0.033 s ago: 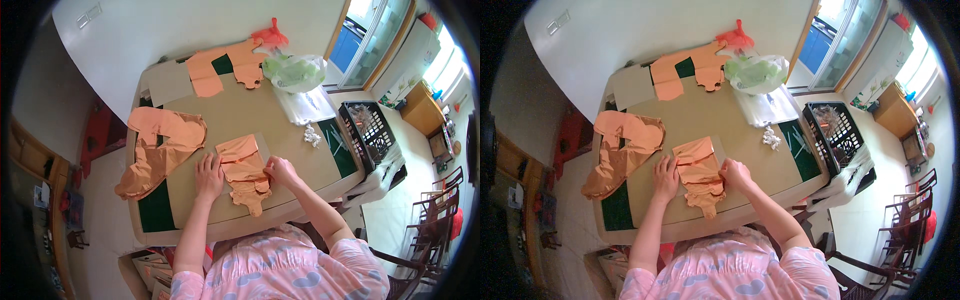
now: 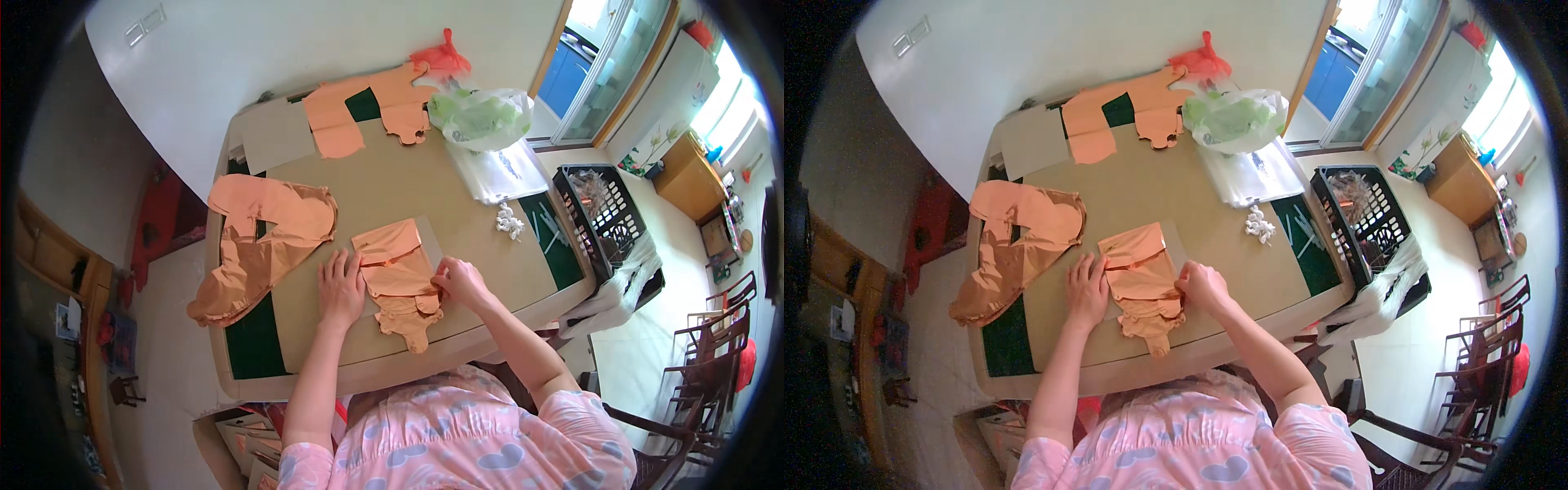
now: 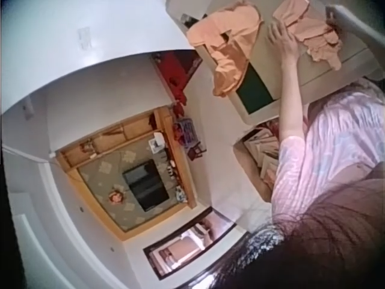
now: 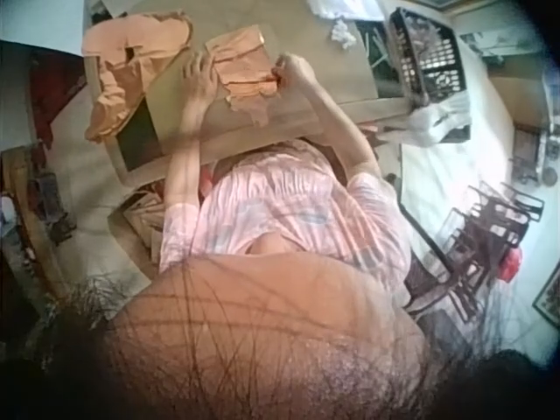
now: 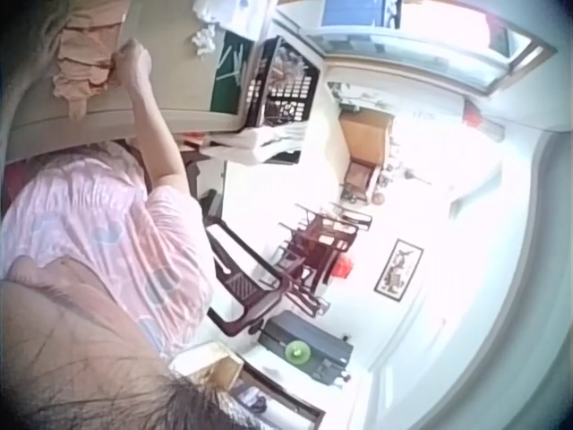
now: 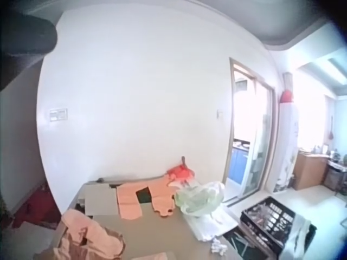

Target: Folding a foil balloon and placing it into a plastic sleeve with a cardboard insert.

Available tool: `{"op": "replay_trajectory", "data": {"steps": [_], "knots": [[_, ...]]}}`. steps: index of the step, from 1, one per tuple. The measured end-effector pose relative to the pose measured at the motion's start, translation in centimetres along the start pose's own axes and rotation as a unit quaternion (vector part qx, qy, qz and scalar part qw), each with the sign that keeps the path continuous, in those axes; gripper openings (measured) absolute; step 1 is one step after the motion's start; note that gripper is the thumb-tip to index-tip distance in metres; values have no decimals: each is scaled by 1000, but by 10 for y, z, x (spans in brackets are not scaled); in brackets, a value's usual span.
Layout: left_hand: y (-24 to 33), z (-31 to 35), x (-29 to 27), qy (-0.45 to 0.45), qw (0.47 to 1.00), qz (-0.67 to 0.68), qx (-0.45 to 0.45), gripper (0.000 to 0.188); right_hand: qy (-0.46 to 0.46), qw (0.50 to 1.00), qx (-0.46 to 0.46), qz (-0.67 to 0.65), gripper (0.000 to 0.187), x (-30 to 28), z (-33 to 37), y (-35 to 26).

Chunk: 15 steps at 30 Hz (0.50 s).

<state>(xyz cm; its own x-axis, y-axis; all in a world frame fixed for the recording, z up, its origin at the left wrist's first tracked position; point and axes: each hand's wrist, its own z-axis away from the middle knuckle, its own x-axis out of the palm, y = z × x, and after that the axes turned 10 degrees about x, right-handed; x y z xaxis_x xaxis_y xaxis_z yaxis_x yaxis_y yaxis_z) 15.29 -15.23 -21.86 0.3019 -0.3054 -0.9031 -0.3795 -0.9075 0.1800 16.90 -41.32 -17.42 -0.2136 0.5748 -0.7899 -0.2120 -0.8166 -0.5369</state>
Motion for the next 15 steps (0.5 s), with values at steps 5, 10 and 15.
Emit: {"op": "replay_trajectory", "data": {"steps": [5, 10, 15], "knots": [[-1, -2, -1, 6, 1000, -5, 3, 41, -20, 1000, -13, -14, 19, -3, 16, 12], [-3, -4, -7, 4, 1000, -14, 16, 39, -12, 1000, -11, -23, 19, -4, 15, 13], [12, -31, -20, 74, 991, 105, -38, 39, -13, 999, -17, -35, 20, -2, 14, 21]]}}
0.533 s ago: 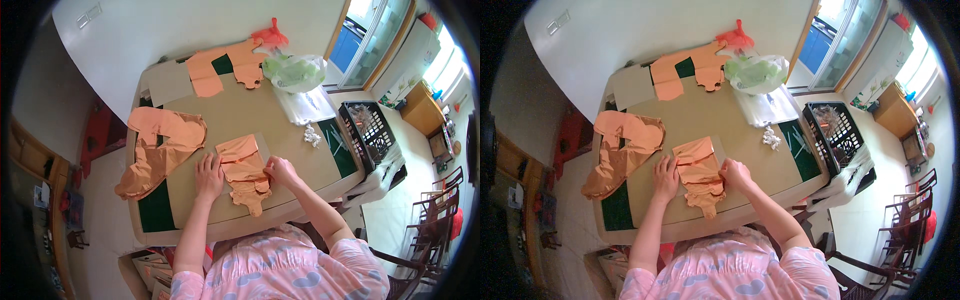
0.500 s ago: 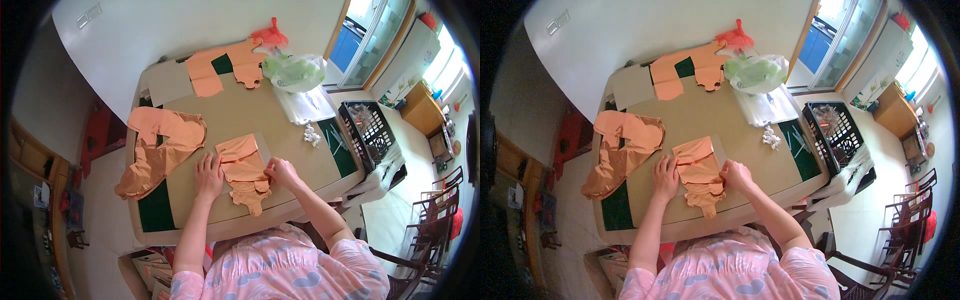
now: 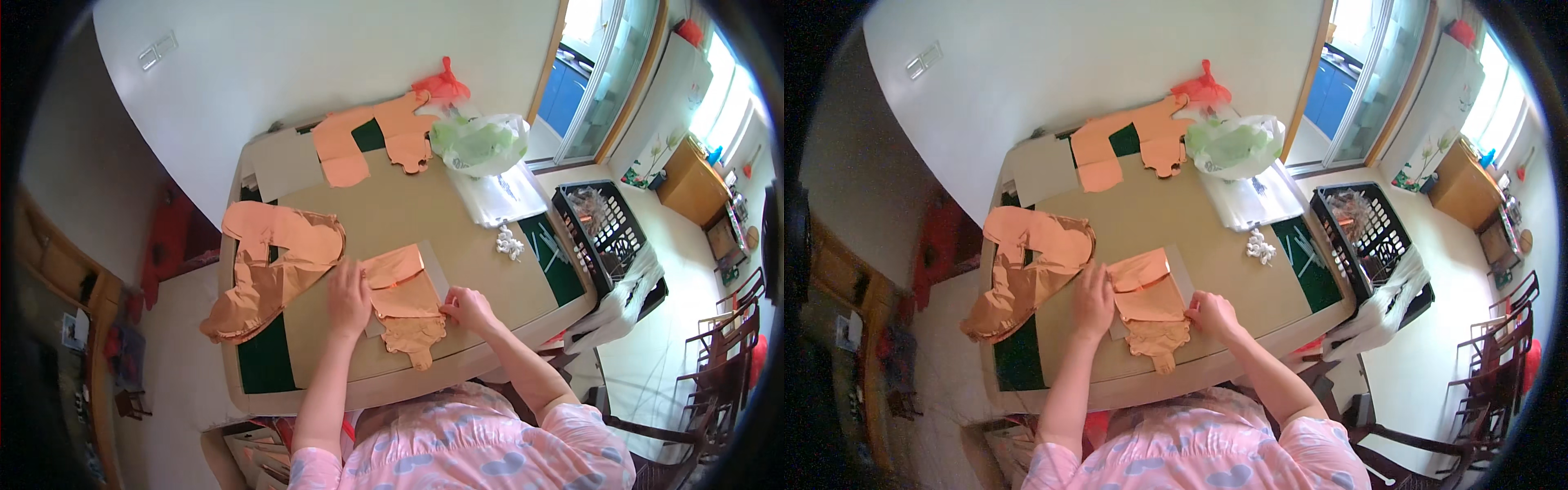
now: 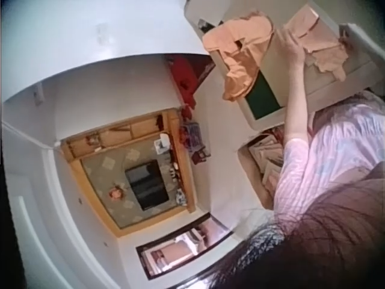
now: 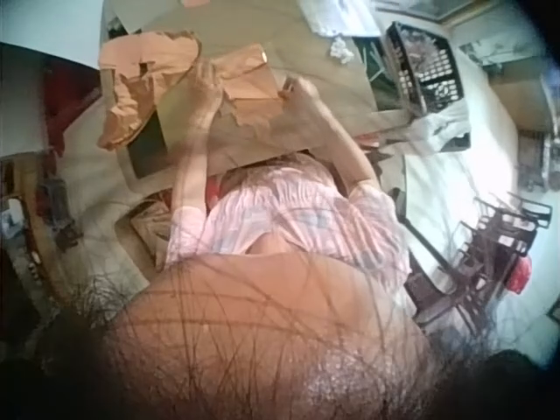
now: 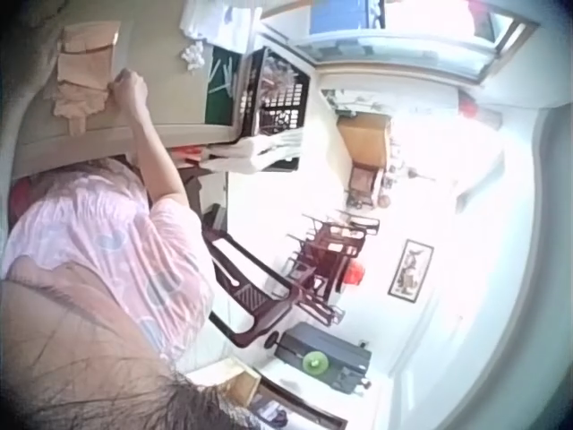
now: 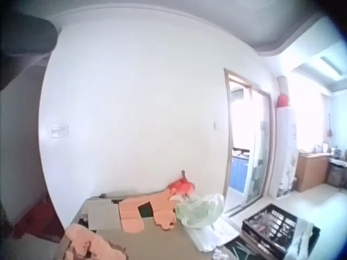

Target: Folding a foil balloon and placing it into a plastic sleeve with a cardboard insert.

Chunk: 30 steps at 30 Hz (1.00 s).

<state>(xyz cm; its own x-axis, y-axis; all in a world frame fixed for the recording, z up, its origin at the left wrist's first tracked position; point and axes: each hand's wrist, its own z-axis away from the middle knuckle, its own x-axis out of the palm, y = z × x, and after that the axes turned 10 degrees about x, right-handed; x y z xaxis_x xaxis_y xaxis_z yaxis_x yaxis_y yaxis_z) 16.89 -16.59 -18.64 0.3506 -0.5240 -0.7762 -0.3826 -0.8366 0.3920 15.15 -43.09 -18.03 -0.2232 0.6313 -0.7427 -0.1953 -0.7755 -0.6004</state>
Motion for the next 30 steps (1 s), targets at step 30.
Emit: {"op": "replay_trajectory", "data": {"steps": [30], "knots": [[-9, -28, 52, -162, 986, -27, 41, 65, 98, 994, 11, -40, 30, -4, -88, -21]]}}
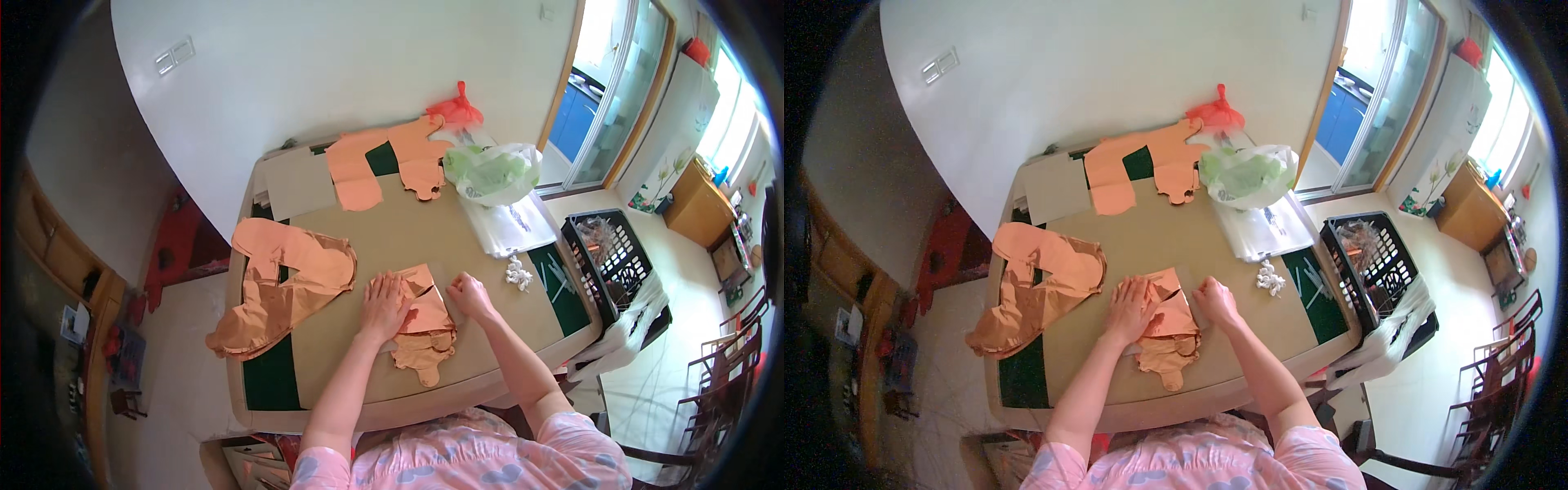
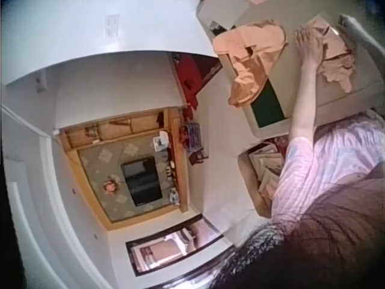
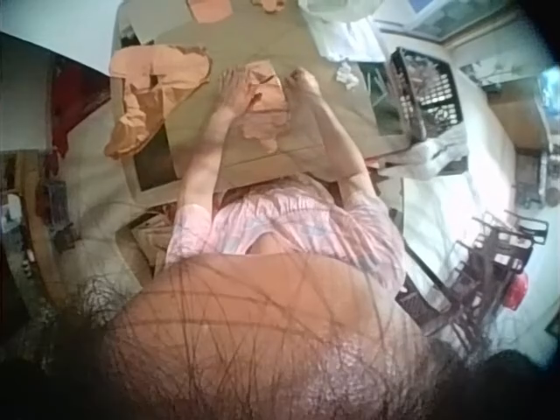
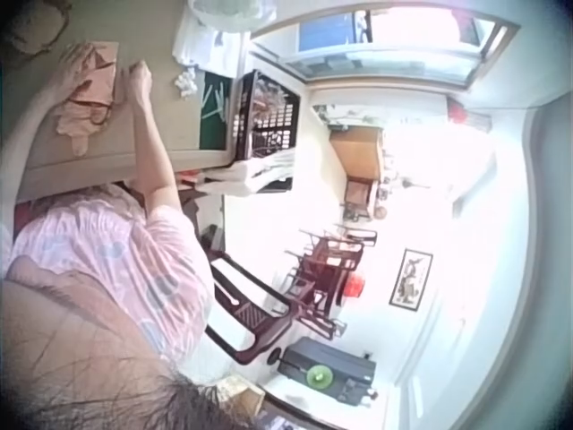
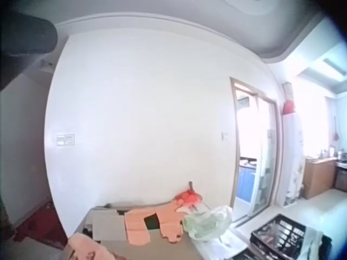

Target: Folding a foil balloon and placing it into a plastic sleeve with a cardboard insert.

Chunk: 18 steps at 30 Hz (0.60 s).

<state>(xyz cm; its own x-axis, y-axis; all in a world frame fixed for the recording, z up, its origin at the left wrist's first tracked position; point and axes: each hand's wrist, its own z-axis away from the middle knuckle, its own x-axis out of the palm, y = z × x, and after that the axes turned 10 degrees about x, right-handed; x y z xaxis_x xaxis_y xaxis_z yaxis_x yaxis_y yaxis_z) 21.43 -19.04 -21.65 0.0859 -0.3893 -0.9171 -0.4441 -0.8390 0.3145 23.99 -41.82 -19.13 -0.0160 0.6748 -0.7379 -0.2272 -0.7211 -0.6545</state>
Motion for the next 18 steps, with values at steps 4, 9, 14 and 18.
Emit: {"op": "replay_trajectory", "data": {"steps": [4, 9, 14, 18], "knots": [[-2, -4, 6, 19, 1000, 24, -7, 67, 19, 1000, -7, 18, 31, 3, -1, 2], [-7, 3, 5, 23, 999, -37, -27, 66, 29, 999, 17, 39, 31, 5, 2, 2], [-9, 10, 4, 110, 989, -102, -10, 60, 33, 998, 8, 52, 28, 1, 11, -9], [2, 25, -6, 196, 980, 1, 40, 52, 44, 997, 10, 63, 27, 6, 6, -2]]}}
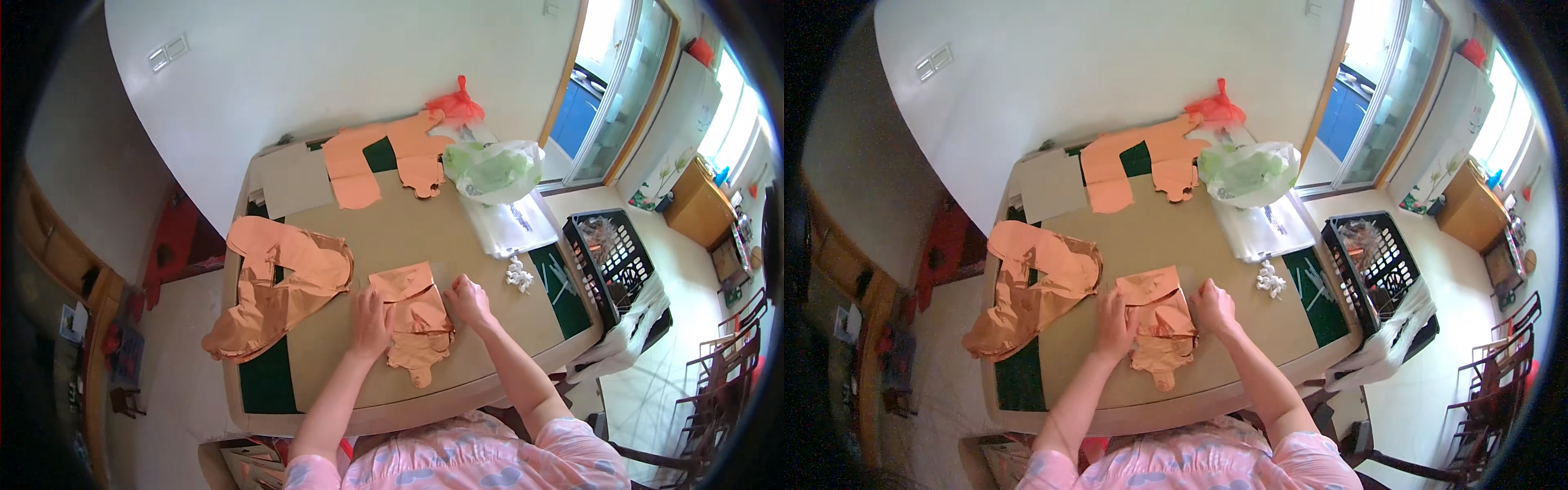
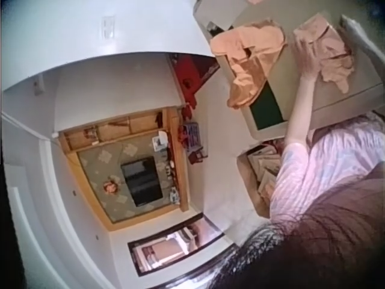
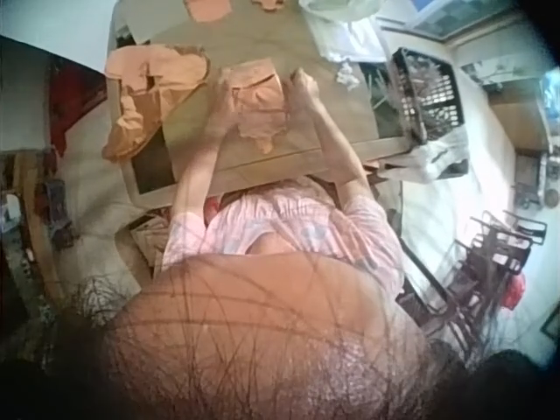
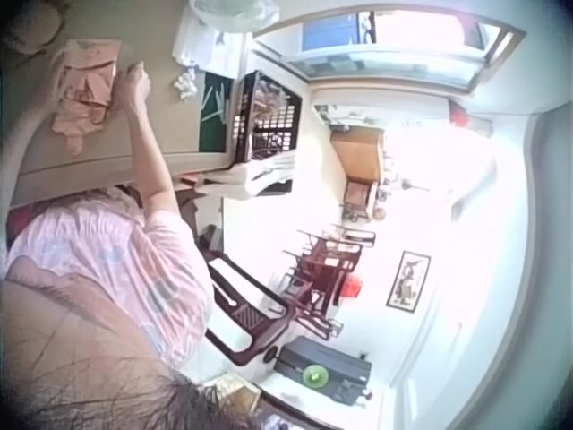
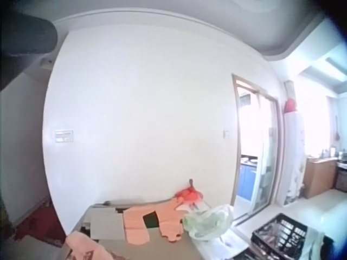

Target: Folding a foil balloon and placing it into a plastic sleeve with a cardboard insert.

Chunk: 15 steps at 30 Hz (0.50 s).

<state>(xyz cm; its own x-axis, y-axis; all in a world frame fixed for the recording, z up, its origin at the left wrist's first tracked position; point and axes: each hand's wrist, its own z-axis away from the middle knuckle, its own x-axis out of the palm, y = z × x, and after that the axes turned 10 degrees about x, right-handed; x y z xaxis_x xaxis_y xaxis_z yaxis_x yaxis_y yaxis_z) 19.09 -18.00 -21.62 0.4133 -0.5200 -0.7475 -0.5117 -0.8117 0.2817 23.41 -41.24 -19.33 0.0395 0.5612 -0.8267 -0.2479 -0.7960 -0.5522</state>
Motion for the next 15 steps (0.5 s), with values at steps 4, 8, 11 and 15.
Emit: {"op": "replay_trajectory", "data": {"steps": [4, 8, 11, 15], "knots": [[47, 60, -37, -179, 977, 64, 96, 36, -25, 999, -8, -19, 27, -1, -2, -1], [73, 67, -51, -145, 975, 74, 154, 37, -11, 999, -16, -43, 26, 2, -4, 0], [78, 66, -52, -165, 972, 59, 157, 40, 4, 998, -28, -55, 25, 9, -6, -5], [79, 67, -51, -176, 971, 56, 152, 40, 4, 999, -20, -48, 25, 11, -4, -12]]}}
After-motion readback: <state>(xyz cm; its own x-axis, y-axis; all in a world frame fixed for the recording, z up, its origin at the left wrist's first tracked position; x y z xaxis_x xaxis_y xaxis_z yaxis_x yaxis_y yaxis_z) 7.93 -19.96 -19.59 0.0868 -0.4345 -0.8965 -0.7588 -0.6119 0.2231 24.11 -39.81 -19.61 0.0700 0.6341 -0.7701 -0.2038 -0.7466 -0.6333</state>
